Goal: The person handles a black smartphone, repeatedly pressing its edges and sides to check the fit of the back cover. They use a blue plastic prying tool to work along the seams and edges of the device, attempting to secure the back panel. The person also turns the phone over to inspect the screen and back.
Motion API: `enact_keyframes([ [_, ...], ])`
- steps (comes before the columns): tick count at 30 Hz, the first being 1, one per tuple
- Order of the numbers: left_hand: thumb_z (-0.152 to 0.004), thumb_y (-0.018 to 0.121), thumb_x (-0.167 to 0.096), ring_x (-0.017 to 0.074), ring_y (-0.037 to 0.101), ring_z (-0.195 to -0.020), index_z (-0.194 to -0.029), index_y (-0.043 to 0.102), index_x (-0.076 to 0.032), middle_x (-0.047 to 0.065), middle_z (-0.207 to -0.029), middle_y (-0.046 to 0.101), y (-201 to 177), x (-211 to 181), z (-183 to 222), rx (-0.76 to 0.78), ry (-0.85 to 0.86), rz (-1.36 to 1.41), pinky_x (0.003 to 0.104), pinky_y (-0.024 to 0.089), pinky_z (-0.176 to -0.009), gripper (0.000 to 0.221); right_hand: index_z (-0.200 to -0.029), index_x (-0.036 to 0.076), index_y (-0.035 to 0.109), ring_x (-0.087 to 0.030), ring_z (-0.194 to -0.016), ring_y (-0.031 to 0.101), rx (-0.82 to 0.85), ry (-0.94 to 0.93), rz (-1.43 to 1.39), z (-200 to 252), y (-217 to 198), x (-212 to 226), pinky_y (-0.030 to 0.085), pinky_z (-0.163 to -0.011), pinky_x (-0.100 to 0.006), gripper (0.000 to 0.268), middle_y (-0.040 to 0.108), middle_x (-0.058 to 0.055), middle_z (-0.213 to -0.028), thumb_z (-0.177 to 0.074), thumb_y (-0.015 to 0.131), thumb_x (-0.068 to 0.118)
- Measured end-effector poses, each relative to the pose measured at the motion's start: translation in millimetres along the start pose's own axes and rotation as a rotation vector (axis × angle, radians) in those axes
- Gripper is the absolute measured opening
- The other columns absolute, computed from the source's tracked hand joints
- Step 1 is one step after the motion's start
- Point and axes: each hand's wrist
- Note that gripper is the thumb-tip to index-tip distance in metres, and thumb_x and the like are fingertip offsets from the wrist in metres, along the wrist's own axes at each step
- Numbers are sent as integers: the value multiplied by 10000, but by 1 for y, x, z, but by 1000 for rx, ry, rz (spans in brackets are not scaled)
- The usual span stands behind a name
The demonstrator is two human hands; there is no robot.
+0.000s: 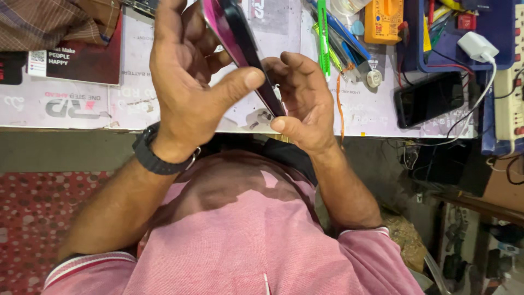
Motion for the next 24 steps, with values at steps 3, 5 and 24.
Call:
enact_keyframes([
  [3, -863, 898, -36, 256, 622, -1044, -1566, 316, 33, 186, -1209, 591, -9, 6, -6, -26, -90, 186, 332, 552, -931, 915, -1553, 8, 332, -256, -1352, 517, -36, -27, 124, 4, 6, 10, 394, -1200, -379, 905, 523, -204, -1487, -869, 914, 123],
  [5, -848, 886, -51, 291, 647, -1132, -1559, 346, 26, 205, -1274, 604, -15, 10, -8, 7, -81, 365, 384, 574, -1032, 896, -1558, 16, 333, -251, -1353, 520, -44, -80, 212, 6, 13, 17, 392, -1204, -371, 936, 518, -195, -1472, -841, 930, 96],
  [24, -853, 869, -191, 397, 574, -1348, -1573, 373, -4, 221, -1514, 502, -37, 25, -21, 178, -115, 768, 505, 510, -1155, 894, -1550, 18, 336, -282, -1408, 536, -56, -286, 505, -1, 43, 20, 424, -1235, -407, 970, 503, -208, -1504, -783, 929, 13],
])
Point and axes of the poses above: each hand's wrist, its own z-axis away from the middle knuckle, its own y-axis out of the palm, x = y × z
